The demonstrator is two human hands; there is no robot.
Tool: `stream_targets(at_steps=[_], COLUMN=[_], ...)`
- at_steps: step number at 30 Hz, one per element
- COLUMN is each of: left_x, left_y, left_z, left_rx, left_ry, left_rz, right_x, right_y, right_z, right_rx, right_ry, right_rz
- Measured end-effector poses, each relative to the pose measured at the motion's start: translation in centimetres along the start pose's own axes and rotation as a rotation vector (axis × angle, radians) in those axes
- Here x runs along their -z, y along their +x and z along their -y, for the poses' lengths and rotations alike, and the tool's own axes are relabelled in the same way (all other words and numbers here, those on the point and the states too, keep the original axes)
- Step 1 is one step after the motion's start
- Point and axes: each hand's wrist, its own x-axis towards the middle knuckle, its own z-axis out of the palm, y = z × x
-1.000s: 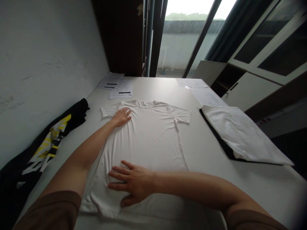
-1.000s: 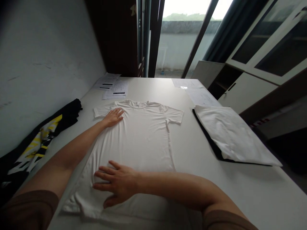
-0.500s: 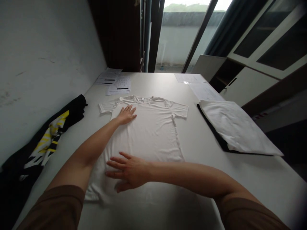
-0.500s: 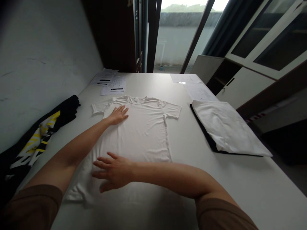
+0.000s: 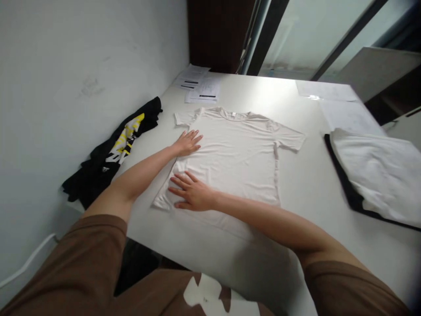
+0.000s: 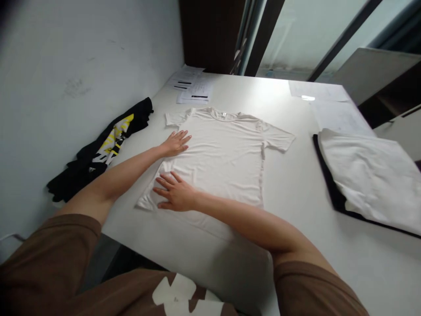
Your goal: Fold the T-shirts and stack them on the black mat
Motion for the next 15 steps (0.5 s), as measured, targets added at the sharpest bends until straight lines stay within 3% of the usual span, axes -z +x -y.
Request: stream_targets(at_steps=[3,10,15], left_x=[-0.2,0.1,-0.1], left_y=[-1.3,-2.6,-2.7], left_z=[-1.1,-2.7,-2.6], left_rx=[0.075,0.110,0.121], left_ry=[-0.016,-0.064,-0.092], left_rz=[-0.060,-0.026,-0.048], right_x=[-0.5,-0.8,-0.7], right_y=[0.1,0.6,3.3], right_z=[2.5,7.3,9.7], right_rx=[-0.005,0.034,-0.221], right_ry=[-0.013,-0.018,-0.117], right_rz=[0.012,0.038,0.010])
